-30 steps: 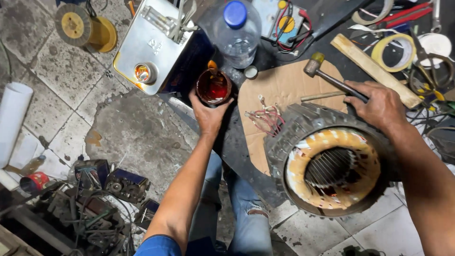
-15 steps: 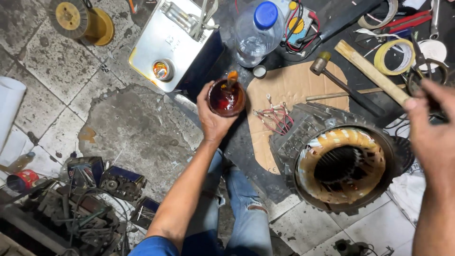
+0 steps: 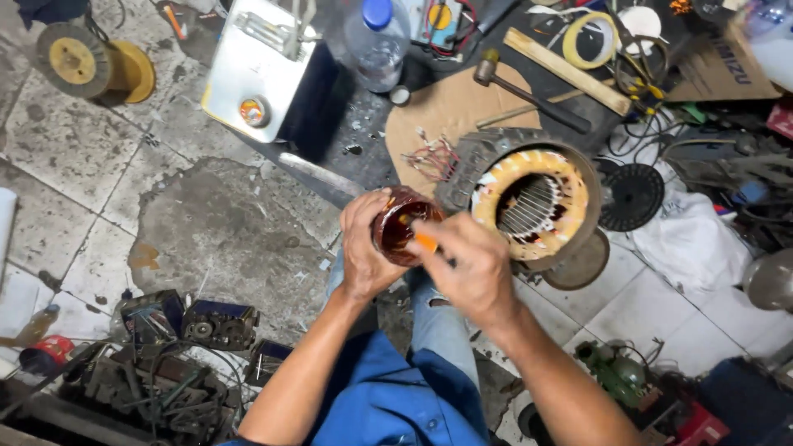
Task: Applying insulating varnish to the copper windings of an electric motor stator using a brush in a repair shop.
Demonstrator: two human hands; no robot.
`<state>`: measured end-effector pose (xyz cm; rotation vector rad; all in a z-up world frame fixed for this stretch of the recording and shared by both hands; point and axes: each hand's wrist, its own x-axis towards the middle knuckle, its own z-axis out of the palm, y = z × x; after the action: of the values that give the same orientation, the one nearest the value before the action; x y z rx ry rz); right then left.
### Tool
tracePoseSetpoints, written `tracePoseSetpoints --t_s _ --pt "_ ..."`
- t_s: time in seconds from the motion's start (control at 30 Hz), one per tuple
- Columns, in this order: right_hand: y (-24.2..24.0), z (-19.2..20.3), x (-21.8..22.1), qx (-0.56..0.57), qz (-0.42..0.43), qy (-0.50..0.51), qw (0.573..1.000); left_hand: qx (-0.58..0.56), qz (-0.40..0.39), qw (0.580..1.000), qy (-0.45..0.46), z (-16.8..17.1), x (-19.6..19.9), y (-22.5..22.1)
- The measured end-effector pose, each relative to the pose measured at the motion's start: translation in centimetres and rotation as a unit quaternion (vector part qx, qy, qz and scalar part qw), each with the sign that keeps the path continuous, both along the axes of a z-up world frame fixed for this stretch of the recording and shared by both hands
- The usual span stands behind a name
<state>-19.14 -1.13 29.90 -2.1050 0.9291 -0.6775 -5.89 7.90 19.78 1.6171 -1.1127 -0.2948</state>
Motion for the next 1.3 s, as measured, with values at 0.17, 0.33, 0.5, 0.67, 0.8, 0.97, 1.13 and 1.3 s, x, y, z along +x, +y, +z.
tracePoseSetpoints --t_s 0.17,0.33,0.5,0.67,0.8,0.97,1.13,1.3 --pt "2.8 0.8 -4.1 -0.098 0.041 -0.024 0.994 0.004 -0.016 1.000 -0.016 -0.8 -3.2 2.4" --pt "3.1 -0.3 -8.1 -0.151 0.108 0.006 0.983 0.011 -0.001 0.999 -0.035 0.2 -6.8 2.9" --pt "3.2 0.2 -11.0 0.130 -0.057 -0.016 0.990 0.011 0.024 0.999 -0.029 0.7 -9.4 3.0" --pt "2.3 -0.4 -13.7 0.334 -0.253 -0.101 0.902 0.013 0.042 0.998 -0.037 0.9 -9.0 2.1" --pt "0.8 -0.6 -15.7 0.350 -0.323 -0.202 0.856 0.017 0.066 0.997 -0.022 0.6 -8.4 0.8" --pt "-1.0 -3.5 -16.7 0.293 -0.342 -0.219 0.866 0.023 0.083 0.996 -0.007 -0.9 -7.9 0.4" --pt "-0.7 -4.5 -15.4 0.196 -0.288 -0.117 0.930 0.042 0.090 0.995 0.001 -1.1 -7.4 0.4" --pt "-0.2 -2.3 -15.3 0.054 -0.226 -0.023 0.972 0.044 0.100 0.994 -0.003 -1.5 -7.2 0.7"
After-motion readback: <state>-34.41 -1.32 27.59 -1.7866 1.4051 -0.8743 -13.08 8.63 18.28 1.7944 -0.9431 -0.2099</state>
